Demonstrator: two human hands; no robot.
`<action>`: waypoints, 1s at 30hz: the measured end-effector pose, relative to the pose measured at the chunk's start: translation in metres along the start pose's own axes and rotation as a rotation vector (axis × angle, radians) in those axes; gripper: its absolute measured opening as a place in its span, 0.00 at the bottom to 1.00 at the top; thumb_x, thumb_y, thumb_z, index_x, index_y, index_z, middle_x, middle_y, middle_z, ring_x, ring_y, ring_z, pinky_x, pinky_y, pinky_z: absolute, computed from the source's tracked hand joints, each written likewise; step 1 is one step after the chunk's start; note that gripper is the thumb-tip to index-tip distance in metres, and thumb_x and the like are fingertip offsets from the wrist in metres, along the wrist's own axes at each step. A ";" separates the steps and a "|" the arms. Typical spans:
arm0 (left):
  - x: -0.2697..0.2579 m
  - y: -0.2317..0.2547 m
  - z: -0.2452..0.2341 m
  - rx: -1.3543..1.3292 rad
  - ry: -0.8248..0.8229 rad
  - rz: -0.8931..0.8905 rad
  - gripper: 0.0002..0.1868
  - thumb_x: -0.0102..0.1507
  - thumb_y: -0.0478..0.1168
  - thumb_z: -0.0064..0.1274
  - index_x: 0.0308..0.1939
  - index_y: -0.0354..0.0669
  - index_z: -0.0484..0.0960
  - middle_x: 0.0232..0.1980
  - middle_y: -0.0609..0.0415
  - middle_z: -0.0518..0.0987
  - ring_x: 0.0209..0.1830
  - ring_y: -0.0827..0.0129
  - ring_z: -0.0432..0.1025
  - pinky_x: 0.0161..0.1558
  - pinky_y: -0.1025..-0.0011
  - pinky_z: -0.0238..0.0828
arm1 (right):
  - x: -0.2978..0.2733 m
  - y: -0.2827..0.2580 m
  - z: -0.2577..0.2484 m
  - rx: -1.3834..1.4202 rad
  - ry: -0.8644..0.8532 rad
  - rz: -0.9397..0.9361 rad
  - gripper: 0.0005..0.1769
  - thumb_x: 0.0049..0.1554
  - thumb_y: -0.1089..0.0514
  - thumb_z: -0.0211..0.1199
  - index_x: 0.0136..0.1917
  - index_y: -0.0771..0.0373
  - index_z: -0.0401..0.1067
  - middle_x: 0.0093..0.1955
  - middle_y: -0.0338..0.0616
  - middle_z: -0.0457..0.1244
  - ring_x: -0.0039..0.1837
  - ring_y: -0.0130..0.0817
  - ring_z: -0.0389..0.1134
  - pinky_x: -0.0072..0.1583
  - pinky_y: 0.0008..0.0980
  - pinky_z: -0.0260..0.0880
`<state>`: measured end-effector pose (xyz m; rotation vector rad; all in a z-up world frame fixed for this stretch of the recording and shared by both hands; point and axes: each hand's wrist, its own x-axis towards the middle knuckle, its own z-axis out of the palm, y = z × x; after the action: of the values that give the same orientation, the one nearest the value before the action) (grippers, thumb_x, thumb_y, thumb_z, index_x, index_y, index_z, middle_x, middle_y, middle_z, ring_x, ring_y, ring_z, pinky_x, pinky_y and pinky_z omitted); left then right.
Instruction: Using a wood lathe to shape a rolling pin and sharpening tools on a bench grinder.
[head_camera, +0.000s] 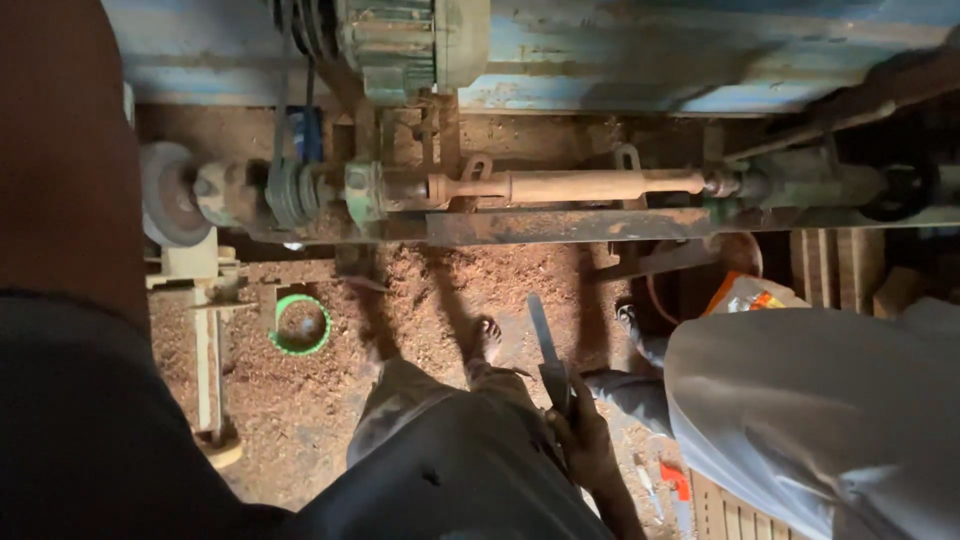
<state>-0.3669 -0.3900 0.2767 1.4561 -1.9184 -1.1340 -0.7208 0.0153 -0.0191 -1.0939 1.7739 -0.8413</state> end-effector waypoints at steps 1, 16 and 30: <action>-0.009 -0.004 0.014 -0.009 -0.024 -0.028 0.20 0.78 0.49 0.36 0.52 0.42 0.81 0.47 0.53 0.84 0.41 0.69 0.81 0.46 0.69 0.80 | 0.003 0.001 -0.005 -0.024 -0.050 0.180 0.37 0.56 0.54 0.60 0.77 0.55 0.54 0.37 0.45 0.68 0.39 0.34 0.69 0.43 0.36 0.70; -0.058 -0.210 0.353 -0.417 -0.520 -0.486 0.23 0.76 0.56 0.31 0.56 0.45 0.75 0.47 0.54 0.81 0.41 0.70 0.80 0.47 0.65 0.82 | 0.097 -0.044 0.117 0.373 0.062 0.222 0.17 0.72 0.46 0.49 0.59 0.63 0.65 0.36 0.37 0.60 0.35 0.21 0.59 0.35 0.27 0.61; -0.025 -0.162 0.369 -1.056 -0.360 -0.689 0.20 0.74 0.48 0.37 0.47 0.31 0.71 0.39 0.40 0.81 0.20 0.68 0.70 0.25 0.69 0.71 | 0.118 -0.109 0.147 0.474 0.141 0.438 0.24 0.68 0.43 0.41 0.61 0.65 0.59 0.31 0.43 0.60 0.27 0.30 0.59 0.29 0.35 0.61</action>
<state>-0.5551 -0.2613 -0.0569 1.2853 -0.6182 -2.3394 -0.5785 -0.1494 -0.0218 -0.3292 1.7134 -1.0061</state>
